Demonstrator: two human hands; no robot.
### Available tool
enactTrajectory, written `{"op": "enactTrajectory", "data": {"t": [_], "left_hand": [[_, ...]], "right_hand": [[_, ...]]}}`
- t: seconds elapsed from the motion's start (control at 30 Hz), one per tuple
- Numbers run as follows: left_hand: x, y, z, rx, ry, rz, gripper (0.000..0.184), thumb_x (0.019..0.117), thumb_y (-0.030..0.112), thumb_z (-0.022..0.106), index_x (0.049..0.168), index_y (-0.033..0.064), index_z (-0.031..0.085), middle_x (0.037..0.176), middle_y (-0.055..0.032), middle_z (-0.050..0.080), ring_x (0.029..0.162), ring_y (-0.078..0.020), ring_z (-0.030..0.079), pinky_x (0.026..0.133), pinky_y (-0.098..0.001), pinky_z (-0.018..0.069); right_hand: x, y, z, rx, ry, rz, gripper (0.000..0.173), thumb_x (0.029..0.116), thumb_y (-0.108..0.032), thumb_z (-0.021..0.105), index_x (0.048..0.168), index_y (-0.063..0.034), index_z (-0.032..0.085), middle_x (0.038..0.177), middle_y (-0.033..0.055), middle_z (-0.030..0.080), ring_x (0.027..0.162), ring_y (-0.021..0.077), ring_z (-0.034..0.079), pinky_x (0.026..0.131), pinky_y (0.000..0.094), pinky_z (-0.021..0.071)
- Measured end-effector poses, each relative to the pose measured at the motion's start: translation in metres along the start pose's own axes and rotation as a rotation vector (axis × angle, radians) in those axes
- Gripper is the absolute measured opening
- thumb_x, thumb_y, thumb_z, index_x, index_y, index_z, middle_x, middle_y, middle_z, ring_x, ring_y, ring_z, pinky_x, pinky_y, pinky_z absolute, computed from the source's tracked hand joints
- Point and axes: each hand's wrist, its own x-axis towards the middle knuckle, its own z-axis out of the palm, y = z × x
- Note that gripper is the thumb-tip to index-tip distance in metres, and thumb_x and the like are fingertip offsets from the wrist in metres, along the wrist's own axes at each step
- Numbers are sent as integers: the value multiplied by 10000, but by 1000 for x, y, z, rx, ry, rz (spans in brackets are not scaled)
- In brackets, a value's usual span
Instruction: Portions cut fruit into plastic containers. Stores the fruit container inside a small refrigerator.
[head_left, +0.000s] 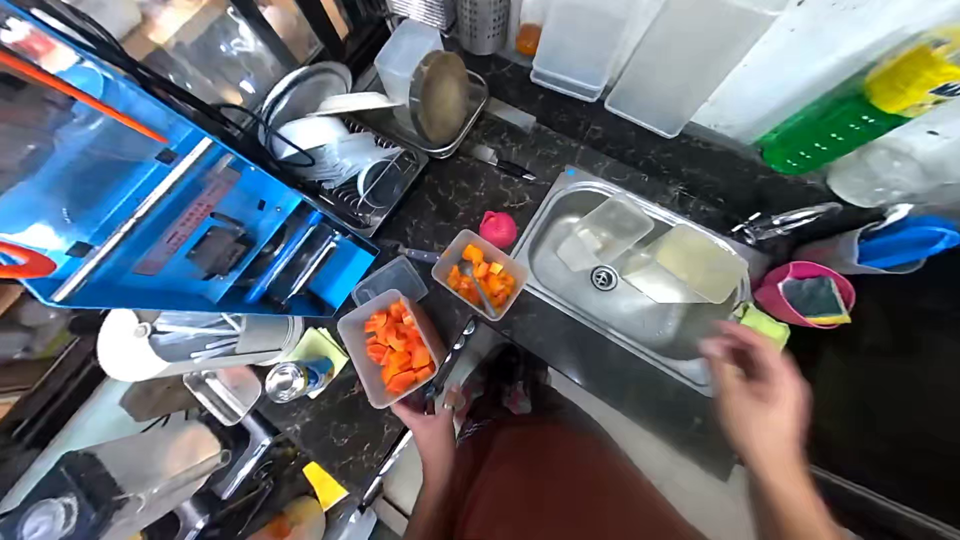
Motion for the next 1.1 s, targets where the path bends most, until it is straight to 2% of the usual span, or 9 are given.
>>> {"op": "enactTrajectory", "data": {"t": [0.07, 0.13, 0.23, 0.33, 0.5, 0.63, 0.77, 0.9, 1.1], "left_hand": [[10, 14, 8, -133, 63, 61, 1231, 734, 88, 892, 1593, 98, 10, 1479, -201, 447, 1272, -236, 583, 1019, -404, 557], [8, 16, 9, -157, 135, 82, 1250, 738, 66, 884, 1612, 134, -8, 1510, -211, 411, 1252, -253, 602, 993, -409, 571], [-3, 14, 21, 76, 201, 267, 1427, 651, 227, 952, 1605, 41, -94, 1629, -292, 182, 1452, -304, 388, 1138, -419, 439], [19, 17, 43, 94, 411, 415, 1520, 548, 236, 1004, 1572, -37, -85, 1602, -358, 157, 1488, -348, 317, 1200, -409, 365], [50, 8, 29, 82, 498, 474, 1446, 568, 184, 947, 1570, -52, -70, 1581, -361, 209, 1464, -342, 351, 1177, -385, 387], [66, -2, -19, 205, 356, 557, 1487, 549, 346, 929, 1545, -108, -78, 1557, -422, 187, 1467, -401, 326, 1204, -427, 336], [81, -14, -36, 211, 304, 648, 1635, 493, 665, 923, 1544, -86, -81, 1557, -438, 168, 1481, -463, 272, 1235, -506, 269], [81, -5, -27, 129, 291, 609, 1521, 527, 402, 955, 1549, -60, -71, 1549, -382, 222, 1467, -312, 344, 1187, -372, 363], [78, 5, -28, 72, 210, 543, 1581, 525, 374, 982, 1554, -45, -143, 1581, -347, 211, 1482, -277, 346, 1193, -362, 379]], "right_hand": [[40, -26, 65, 15, -434, -27, 320, 1024, -222, 607, 1259, -21, 687, 1100, 142, 724, 968, 198, 703, 890, 393, 591], [74, -49, 116, -114, -708, -107, 332, 1049, -301, 565, 1268, -94, 705, 1159, 113, 720, 1079, 244, 687, 990, 459, 549], [103, -75, 181, -400, -827, -285, 282, 1042, -295, 555, 1112, -103, 749, 1113, 120, 729, 1090, 321, 682, 953, 546, 535], [108, -99, 231, -693, -957, -279, 378, 1013, -379, 577, 971, -31, 717, 993, 211, 723, 970, 426, 702, 767, 629, 548], [114, -116, 263, -837, -1143, -118, 392, 944, -332, 682, 1103, 26, 682, 1137, 241, 685, 1075, 445, 661, 837, 669, 525], [129, -115, 262, -756, -1034, -5, 363, 911, -389, 687, 1035, -49, 713, 1020, 210, 716, 972, 431, 688, 781, 689, 516], [140, -123, 220, -642, -746, -159, 222, 1008, -281, 581, 1040, -122, 733, 895, 148, 727, 845, 376, 714, 713, 639, 559], [133, -131, 206, -671, -640, -324, 176, 998, -198, 617, 972, -85, 748, 921, 142, 733, 859, 366, 718, 729, 612, 573], [130, -94, 242, -488, -684, -346, 282, 1063, -273, 537, 1089, -88, 749, 1058, 114, 733, 992, 297, 718, 881, 536, 586]]}}
